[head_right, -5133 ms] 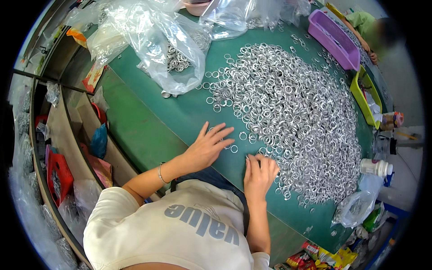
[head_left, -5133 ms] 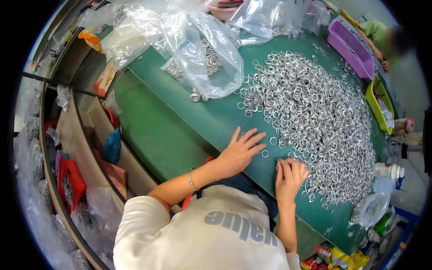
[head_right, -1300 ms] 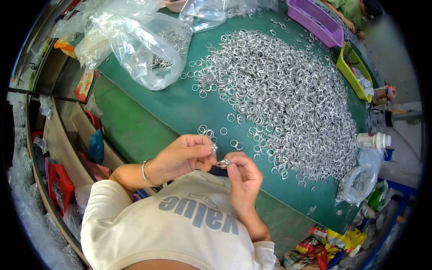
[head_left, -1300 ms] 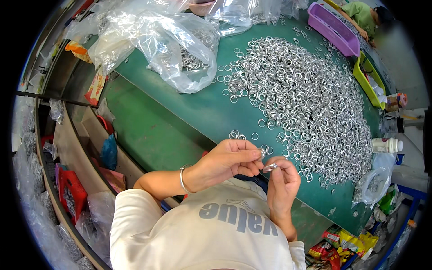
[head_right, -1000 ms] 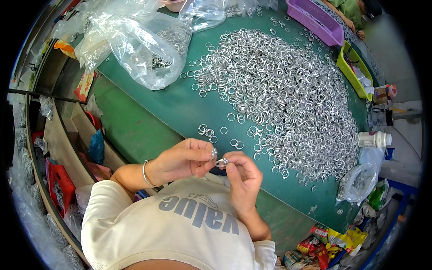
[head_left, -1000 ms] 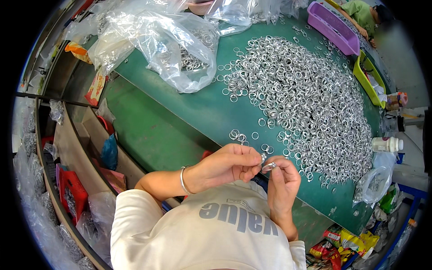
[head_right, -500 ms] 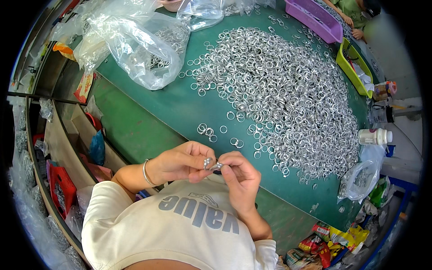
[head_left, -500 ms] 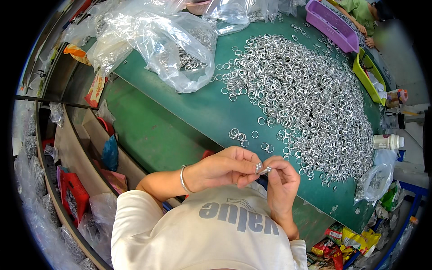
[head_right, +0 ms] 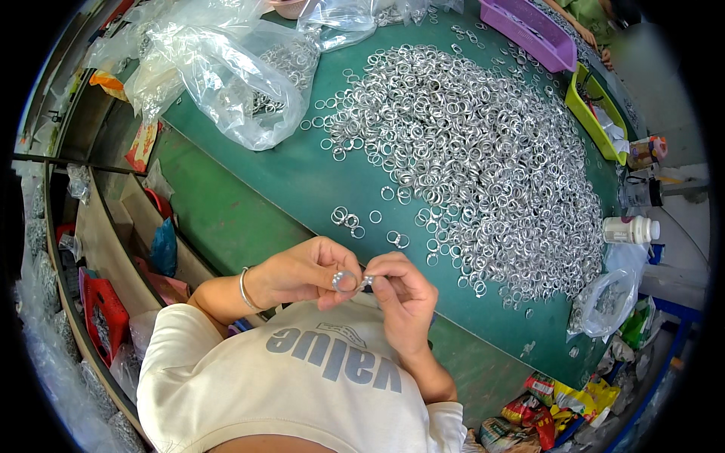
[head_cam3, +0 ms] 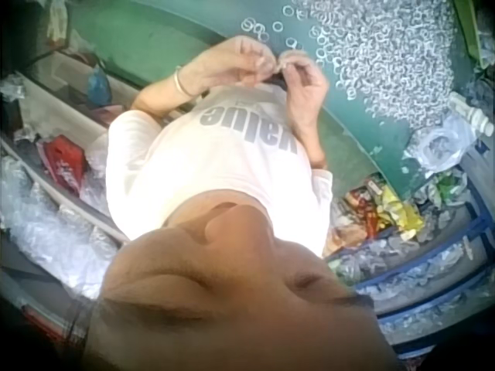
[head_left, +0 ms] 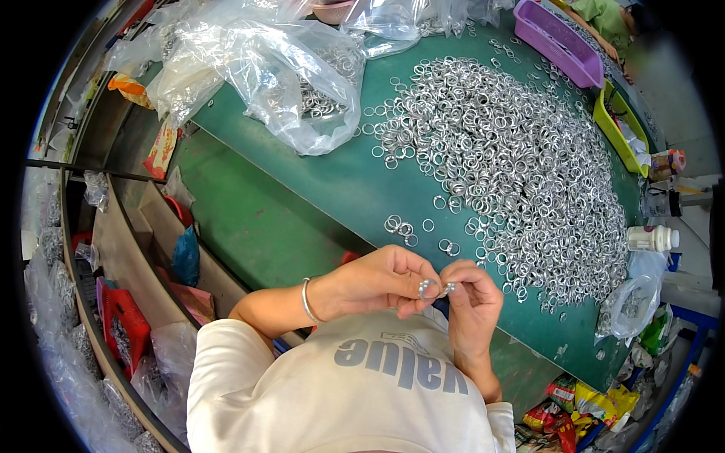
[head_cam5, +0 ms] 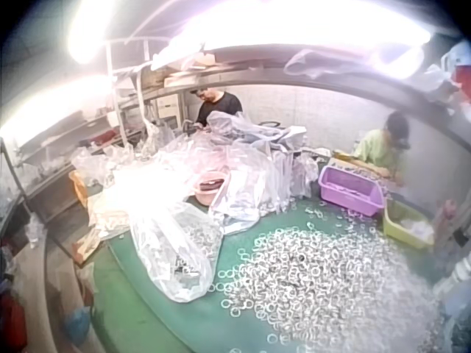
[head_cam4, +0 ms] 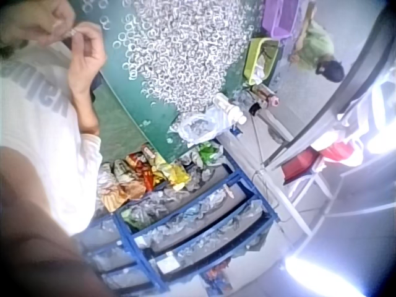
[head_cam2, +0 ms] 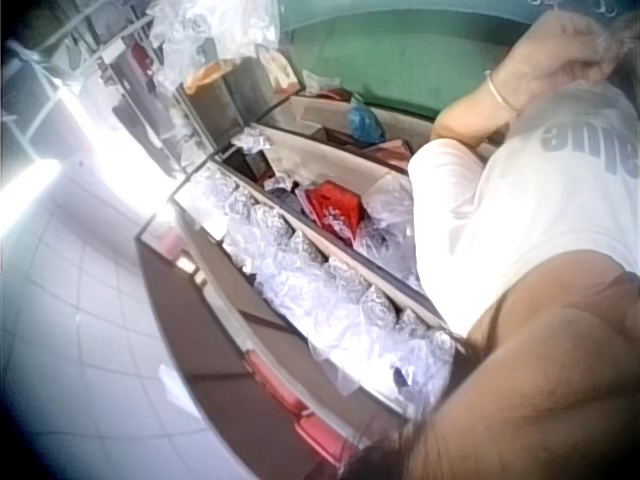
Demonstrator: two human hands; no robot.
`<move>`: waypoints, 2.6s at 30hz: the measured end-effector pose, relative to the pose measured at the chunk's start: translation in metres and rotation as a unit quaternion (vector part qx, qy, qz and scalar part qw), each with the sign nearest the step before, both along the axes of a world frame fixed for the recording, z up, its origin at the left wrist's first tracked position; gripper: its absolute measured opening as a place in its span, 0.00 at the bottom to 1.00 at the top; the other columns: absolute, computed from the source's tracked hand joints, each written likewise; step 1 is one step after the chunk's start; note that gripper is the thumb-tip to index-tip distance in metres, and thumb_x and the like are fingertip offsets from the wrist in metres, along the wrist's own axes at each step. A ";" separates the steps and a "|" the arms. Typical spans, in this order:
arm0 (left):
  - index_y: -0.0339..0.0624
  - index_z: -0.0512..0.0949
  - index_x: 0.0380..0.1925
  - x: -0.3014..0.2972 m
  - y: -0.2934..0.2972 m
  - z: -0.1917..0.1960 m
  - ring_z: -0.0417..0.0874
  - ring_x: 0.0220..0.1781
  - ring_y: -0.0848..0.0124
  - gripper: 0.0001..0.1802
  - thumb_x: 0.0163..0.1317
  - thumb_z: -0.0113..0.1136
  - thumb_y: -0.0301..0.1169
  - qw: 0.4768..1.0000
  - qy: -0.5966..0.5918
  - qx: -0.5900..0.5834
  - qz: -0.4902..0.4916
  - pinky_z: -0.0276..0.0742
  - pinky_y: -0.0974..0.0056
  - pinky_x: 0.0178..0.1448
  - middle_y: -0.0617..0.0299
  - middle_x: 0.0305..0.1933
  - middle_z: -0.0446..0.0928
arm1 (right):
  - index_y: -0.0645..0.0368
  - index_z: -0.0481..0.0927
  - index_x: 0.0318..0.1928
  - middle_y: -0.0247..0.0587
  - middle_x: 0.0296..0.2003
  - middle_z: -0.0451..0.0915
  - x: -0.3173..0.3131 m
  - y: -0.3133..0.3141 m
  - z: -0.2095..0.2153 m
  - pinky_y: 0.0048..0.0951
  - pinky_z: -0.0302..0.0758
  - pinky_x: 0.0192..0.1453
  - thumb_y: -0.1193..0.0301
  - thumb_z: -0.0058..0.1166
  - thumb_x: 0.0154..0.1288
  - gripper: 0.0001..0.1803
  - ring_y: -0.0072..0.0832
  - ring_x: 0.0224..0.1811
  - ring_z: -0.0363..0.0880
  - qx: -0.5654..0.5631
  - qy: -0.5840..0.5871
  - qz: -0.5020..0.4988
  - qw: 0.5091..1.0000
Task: The person collects bags of small metal rings from a shelf and pours them onto a table, then sorts through the pile by hand, placing selected rings into a small plastic bag and another pile.
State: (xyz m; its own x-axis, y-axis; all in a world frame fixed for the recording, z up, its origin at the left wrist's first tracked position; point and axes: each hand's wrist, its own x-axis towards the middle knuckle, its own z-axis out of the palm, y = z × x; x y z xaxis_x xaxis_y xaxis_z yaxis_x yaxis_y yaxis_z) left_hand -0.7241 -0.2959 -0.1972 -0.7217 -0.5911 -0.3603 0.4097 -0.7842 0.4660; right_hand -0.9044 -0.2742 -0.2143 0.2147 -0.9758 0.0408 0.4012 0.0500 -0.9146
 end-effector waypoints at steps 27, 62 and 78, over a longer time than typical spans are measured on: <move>0.40 0.79 0.33 0.131 -0.127 0.030 0.77 0.39 0.55 0.09 0.51 0.56 0.23 0.156 -0.824 -0.531 0.120 0.75 0.54 0.39 0.53 0.37 0.75 | 0.62 0.78 0.40 0.41 0.37 0.73 -0.017 -0.031 -0.071 0.37 0.67 0.42 0.74 0.63 0.48 0.16 0.39 0.40 0.71 -0.251 0.581 -0.068 0.771; 0.37 0.75 0.40 0.013 -0.017 -0.113 0.68 0.60 0.51 0.16 0.50 0.56 0.14 0.541 -0.580 -0.581 0.183 0.59 0.44 0.67 0.51 0.50 0.68 | 0.56 0.71 0.57 0.48 0.60 0.65 0.044 -0.131 -0.078 0.52 0.57 0.64 0.60 0.56 0.59 0.26 0.47 0.66 0.58 -0.340 0.688 -0.027 0.640; 0.38 0.76 0.37 0.019 -0.018 -0.113 0.71 0.58 0.53 0.11 0.52 0.59 0.18 0.516 -0.596 -0.582 0.199 0.62 0.46 0.65 0.52 0.48 0.72 | 0.55 0.77 0.48 0.41 0.56 0.70 0.025 -0.107 -0.075 0.57 0.52 0.66 0.68 0.58 0.57 0.17 0.43 0.62 0.63 -0.351 0.670 0.015 0.654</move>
State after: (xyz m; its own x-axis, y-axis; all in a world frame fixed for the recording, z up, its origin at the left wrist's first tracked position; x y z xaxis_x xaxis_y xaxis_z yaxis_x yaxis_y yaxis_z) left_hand -0.7048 -0.3138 -0.3103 -0.1362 -0.9236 0.3584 -0.6912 0.3478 0.6335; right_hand -0.8790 -0.3817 -0.2891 0.5350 -0.8123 0.2324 -0.7756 -0.5812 -0.2462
